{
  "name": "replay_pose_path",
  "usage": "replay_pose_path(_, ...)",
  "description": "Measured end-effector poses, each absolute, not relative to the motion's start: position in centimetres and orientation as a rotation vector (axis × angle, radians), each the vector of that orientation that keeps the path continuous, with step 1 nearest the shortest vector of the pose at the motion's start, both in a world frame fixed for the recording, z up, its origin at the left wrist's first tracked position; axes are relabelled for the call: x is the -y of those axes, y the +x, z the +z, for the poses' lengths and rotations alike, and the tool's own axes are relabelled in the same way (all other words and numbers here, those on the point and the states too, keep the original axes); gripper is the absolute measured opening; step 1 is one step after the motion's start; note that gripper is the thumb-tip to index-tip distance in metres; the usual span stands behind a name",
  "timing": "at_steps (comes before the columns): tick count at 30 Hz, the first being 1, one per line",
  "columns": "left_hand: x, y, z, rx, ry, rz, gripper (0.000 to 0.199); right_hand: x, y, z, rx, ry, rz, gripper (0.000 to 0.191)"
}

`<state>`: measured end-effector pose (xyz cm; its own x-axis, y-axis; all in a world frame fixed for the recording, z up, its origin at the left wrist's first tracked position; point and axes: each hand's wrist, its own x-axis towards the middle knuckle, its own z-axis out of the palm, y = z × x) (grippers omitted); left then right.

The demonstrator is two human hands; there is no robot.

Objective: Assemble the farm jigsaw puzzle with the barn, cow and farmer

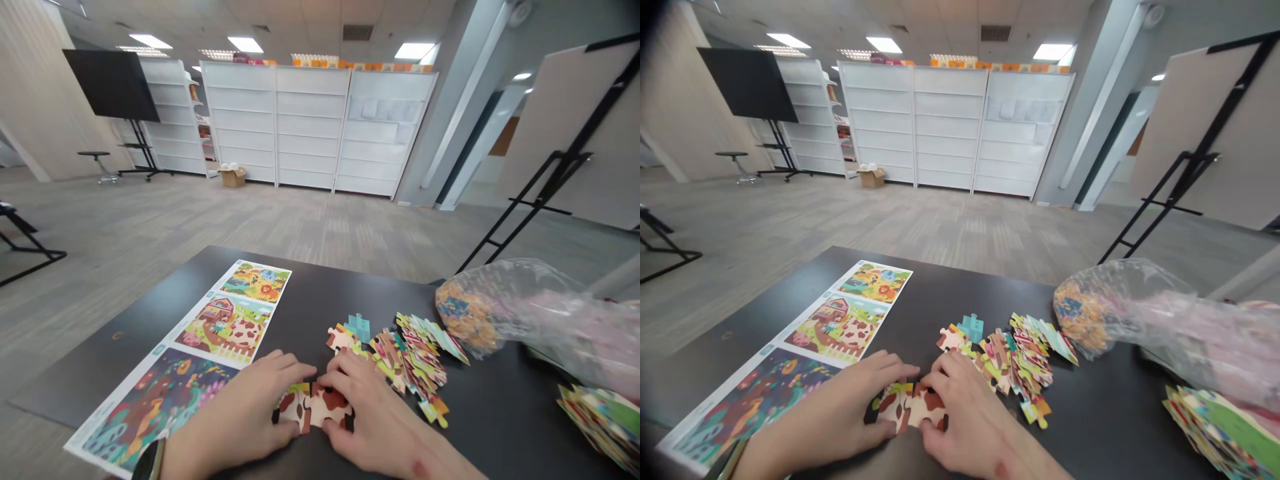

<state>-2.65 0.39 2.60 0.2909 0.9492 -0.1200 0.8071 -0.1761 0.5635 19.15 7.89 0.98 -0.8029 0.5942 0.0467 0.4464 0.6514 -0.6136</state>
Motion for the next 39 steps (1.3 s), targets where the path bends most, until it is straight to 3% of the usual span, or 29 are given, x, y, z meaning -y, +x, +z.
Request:
replay_pose_path(18,-0.71,-2.62,2.23,-1.483,2.008,0.45,0.034,-7.6,18.99,1.3,2.672,-0.792,0.838,0.018)
replay_pose_path(33,-0.54,-2.76,2.14,-1.502,1.971,0.458,0.055,-7.72,18.94,1.22,2.673,-0.788,0.845,0.022)
replay_pose_path(39,-0.52,-2.66,2.47,-1.485,1.982,0.434,0.06,-7.61,18.96,1.51,2.679,-0.856,0.875,0.032)
